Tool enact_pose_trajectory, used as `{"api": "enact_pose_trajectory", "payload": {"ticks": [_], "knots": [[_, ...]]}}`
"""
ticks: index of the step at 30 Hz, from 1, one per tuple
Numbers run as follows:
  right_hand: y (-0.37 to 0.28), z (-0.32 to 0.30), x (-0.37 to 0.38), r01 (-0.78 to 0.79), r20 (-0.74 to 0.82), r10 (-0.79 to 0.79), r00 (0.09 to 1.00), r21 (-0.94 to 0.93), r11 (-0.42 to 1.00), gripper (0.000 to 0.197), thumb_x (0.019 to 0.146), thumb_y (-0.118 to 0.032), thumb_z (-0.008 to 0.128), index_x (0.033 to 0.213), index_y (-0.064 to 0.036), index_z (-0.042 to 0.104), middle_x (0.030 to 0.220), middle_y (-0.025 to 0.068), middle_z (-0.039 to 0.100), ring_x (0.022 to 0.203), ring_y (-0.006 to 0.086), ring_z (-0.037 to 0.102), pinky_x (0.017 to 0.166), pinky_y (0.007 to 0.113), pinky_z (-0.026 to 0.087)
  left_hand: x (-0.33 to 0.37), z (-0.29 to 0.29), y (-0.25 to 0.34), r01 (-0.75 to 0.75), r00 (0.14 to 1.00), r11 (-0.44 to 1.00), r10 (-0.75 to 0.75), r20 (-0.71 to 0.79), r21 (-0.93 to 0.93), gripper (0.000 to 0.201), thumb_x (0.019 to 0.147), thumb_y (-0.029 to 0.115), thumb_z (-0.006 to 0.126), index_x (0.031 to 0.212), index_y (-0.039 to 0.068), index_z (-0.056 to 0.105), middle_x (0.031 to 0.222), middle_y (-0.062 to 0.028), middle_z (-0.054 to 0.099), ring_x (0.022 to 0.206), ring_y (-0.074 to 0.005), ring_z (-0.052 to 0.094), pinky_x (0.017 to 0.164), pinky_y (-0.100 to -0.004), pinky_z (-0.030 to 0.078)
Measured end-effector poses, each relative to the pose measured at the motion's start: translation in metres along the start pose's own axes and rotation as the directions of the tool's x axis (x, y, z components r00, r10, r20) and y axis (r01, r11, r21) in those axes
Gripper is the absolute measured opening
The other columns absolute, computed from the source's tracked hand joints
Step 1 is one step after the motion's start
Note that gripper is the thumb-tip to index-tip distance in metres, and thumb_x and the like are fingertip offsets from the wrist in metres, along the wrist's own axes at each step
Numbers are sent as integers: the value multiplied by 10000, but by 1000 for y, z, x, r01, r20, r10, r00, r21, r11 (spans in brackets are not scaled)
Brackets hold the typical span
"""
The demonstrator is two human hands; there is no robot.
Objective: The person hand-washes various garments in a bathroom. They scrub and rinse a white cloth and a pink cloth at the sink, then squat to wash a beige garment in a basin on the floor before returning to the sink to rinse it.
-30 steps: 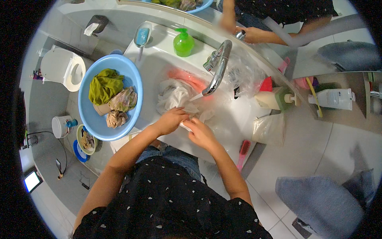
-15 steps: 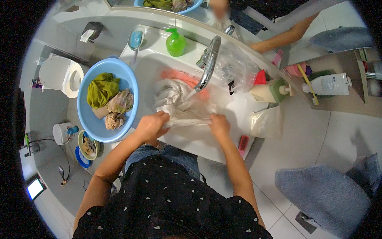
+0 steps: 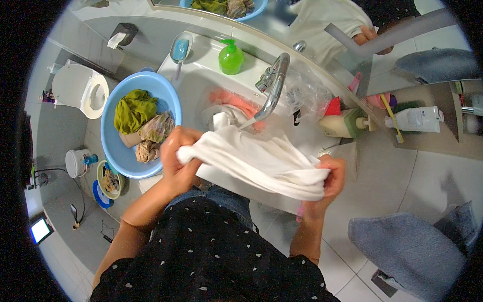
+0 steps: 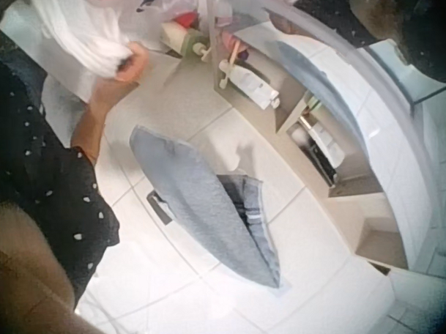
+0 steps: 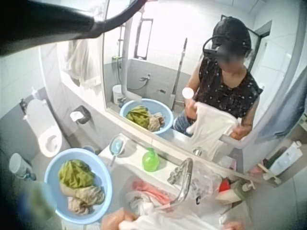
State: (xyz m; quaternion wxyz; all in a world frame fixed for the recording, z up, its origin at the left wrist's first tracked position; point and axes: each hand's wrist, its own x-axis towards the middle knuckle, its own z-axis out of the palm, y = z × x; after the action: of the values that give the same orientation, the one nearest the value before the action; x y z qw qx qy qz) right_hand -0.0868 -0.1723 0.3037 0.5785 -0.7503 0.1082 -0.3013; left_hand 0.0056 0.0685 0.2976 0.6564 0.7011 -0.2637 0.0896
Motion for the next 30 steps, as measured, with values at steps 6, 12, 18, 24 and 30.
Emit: {"api": "enact_pose_trajectory", "payload": {"ticks": [6, 12, 18, 24, 30], "knots": [[79, 27, -29, -287, 427, 476, 769, -435, 853, 307, 732, 17, 596, 1021, -13, 497, 730, 1, 486, 548, 68, 461, 432, 225, 385, -52, 18, -104, 704, 657, 685, -729, -194, -190, 115, 821, 77, 573, 816, 13, 477, 716, -72, 538, 654, -130, 500, 579, -272, 408], [177, 51, -32, -224, 99, 344, 934, -588, 777, 370, 723, -45, 641, 1081, -43, 550, 1039, 165, 543, 978, 290, 508, 828, 393, 421, -60, 58, -136, 481, 857, 849, -402, -323, 218, 242, 724, -83, 517, 918, 33, 434, 1154, -171, 516, 1111, -337, 459, 988, -423, 312], [271, 100, -81, 177, 400, 411, 819, -858, 482, 461, 783, -187, 572, 1233, -129, 492, 1294, 209, 399, 1219, 449, 301, 1013, 624, 187, -106, 90, -228, 93, 750, 604, -565, 343, 792, 517, 848, 115, 466, 1352, 161, 358, 1470, -90, 219, 1370, -336, 140, 1090, -549, 106], [324, 112, -75, 458, 583, 320, 746, -799, 389, 568, 802, -308, 552, 1330, -148, 420, 1369, 225, 328, 1237, 466, 288, 987, 637, 189, -131, 123, -315, 220, 684, 446, -705, 189, 867, 388, 836, 252, 518, 1221, 208, 523, 1488, -79, 197, 1366, -270, 197, 1090, -413, 220], [309, 112, -55, -25, 341, 514, 787, -815, 579, 389, 843, -299, 517, 1172, -95, 541, 1169, 185, 524, 1113, 355, 467, 933, 455, 359, -73, 98, -308, 10, 489, 597, -702, 517, 802, 308, 843, 221, 481, 1134, 168, 568, 1025, -133, 634, 972, -317, 591, 839, -415, 464]]}}
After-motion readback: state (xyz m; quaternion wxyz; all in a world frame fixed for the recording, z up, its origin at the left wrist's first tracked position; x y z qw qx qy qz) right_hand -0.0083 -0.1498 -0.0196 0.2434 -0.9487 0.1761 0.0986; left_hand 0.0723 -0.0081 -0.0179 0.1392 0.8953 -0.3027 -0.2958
